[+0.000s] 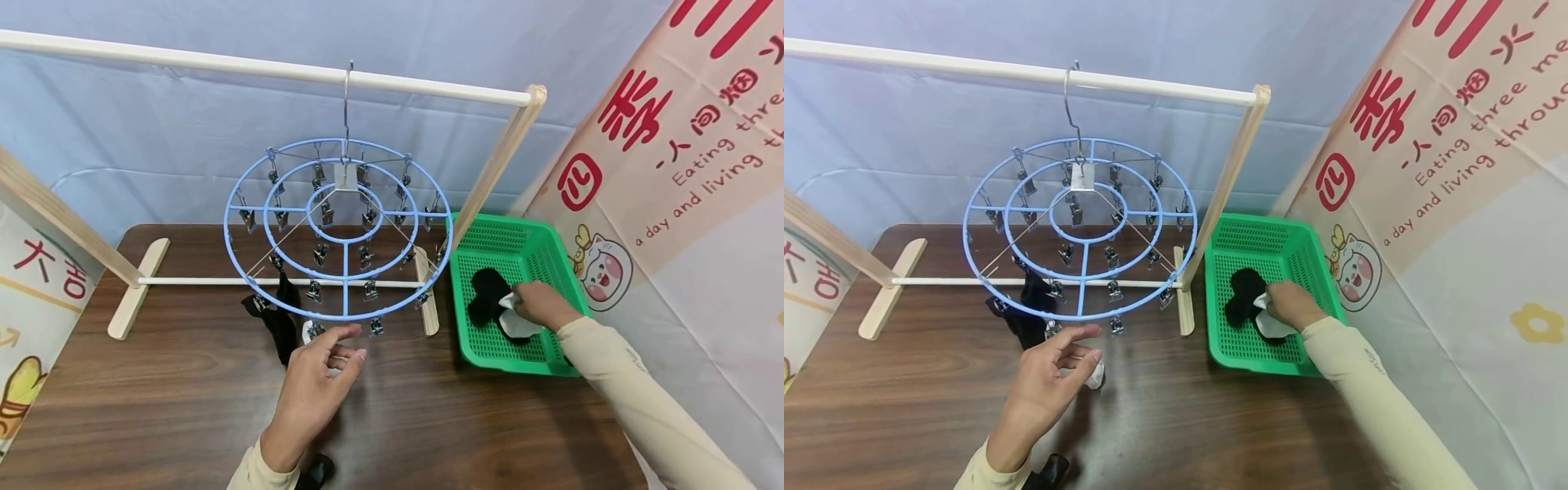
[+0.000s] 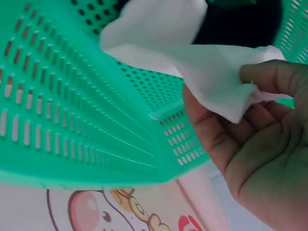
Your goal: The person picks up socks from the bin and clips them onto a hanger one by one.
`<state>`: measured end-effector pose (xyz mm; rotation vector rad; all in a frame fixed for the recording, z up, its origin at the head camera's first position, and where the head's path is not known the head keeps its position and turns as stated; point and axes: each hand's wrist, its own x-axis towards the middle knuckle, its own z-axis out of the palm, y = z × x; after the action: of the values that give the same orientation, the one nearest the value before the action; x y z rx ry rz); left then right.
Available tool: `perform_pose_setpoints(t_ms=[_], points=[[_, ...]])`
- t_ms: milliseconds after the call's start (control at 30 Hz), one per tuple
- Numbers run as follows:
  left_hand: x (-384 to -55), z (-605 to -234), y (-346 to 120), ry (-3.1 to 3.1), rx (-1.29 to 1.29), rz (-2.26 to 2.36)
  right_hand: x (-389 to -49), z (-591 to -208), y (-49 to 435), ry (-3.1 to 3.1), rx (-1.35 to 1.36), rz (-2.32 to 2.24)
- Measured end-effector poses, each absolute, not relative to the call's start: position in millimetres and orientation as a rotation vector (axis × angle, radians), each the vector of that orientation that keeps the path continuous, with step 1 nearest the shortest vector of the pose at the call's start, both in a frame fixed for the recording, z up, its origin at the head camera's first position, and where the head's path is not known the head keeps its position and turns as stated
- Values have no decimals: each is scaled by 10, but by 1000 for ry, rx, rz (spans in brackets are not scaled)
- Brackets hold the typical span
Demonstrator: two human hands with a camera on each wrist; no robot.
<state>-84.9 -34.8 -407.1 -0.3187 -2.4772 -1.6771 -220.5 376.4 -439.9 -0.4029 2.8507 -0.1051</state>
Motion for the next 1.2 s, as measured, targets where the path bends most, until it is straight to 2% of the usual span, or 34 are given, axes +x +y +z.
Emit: perform_pose_setpoints(t_ms=[300, 567, 1000, 1200], points=[[-885, -4093, -291, -2531, -221, -1692, -2126, -4166, 3686, 2966, -450, -265], [-938, -4157, -243, -2508, -255, -1708, -2015, -3980, 3563, 3072, -477, -410], [-1015, -4200, -196, -2516, -271, -1695, -1822, -3855, 3200, 3277, -733, -419], [-1044, -4228, -194, -2456, -349, -1789, -1739, -3744, 3045, 3250, -647, -538]])
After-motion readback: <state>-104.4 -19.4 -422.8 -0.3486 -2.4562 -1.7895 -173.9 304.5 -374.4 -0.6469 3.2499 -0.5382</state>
